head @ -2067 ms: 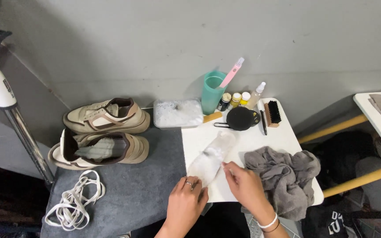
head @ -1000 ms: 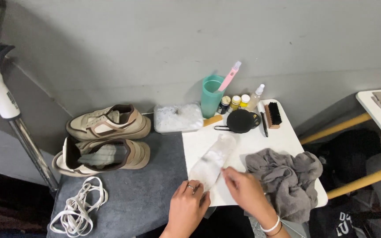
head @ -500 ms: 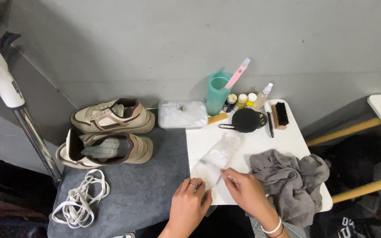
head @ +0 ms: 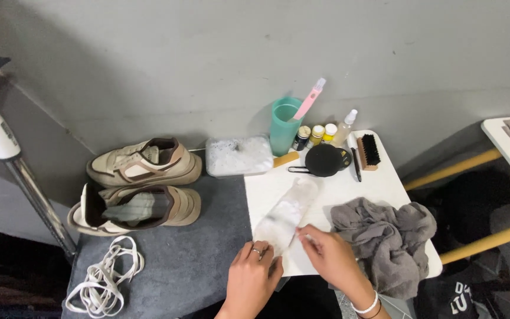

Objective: The person scrubs a white shoe with a brush on a table. They dip the brush into a container of soapy water and continue scrubbing the shoe. A pair of beige sneakers, a gray cloth, and various cleaning supplies are visible on the table.

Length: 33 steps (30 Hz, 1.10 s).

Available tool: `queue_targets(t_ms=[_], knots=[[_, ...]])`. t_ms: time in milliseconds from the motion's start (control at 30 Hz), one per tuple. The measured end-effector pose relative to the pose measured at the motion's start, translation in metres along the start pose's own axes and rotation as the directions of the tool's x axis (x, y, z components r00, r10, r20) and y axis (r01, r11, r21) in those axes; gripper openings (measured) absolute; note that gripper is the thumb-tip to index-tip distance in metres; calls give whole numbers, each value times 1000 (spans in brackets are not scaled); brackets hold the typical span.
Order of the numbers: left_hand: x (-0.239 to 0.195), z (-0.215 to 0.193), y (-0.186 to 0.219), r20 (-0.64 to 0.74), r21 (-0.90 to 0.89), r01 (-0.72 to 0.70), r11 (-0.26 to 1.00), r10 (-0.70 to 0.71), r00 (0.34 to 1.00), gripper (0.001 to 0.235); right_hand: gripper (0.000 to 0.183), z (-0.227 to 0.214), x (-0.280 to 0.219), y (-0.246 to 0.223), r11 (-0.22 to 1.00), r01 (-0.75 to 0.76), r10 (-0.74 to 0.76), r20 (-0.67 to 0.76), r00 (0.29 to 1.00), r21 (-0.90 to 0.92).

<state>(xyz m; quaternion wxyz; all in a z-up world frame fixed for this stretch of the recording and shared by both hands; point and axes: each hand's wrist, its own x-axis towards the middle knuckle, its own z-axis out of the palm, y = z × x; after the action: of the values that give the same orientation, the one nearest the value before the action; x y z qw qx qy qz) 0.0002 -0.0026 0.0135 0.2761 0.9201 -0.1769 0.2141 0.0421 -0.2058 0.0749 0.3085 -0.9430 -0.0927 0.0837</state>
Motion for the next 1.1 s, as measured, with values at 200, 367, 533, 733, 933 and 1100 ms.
queue_targets(t_ms=[200, 367, 533, 733, 933, 1100], knots=[[1, -1, 2, -58, 35, -5, 999, 7, 998, 20, 16, -2, 4, -1, 996, 42, -48, -70, 996, -85], [4, -2, 4, -54, 51, -7, 999, 9, 998, 18, 19, -8, 7, -2, 998, 57, -57, -25, 998, 3], [7, -3, 8, -20, 70, -2, 998, 3, 1000, 17, 14, -7, 7, -1, 993, 106, -105, -15, 994, 52], [8, -6, 9, -1, 67, -16, 998, 16, 1000, 19, 15, -2, 6, 2, 996, 70, -75, -112, 991, -49], [7, -6, 7, 30, 71, 1, 997, -3, 1000, 19, 15, -5, 4, -1, 993, 72, -81, -99, 992, -94], [6, -7, 5, 40, 78, 12, 997, -16, 999, 21, 17, 3, 5, 4, 991, 98, -114, -201, 973, -89]])
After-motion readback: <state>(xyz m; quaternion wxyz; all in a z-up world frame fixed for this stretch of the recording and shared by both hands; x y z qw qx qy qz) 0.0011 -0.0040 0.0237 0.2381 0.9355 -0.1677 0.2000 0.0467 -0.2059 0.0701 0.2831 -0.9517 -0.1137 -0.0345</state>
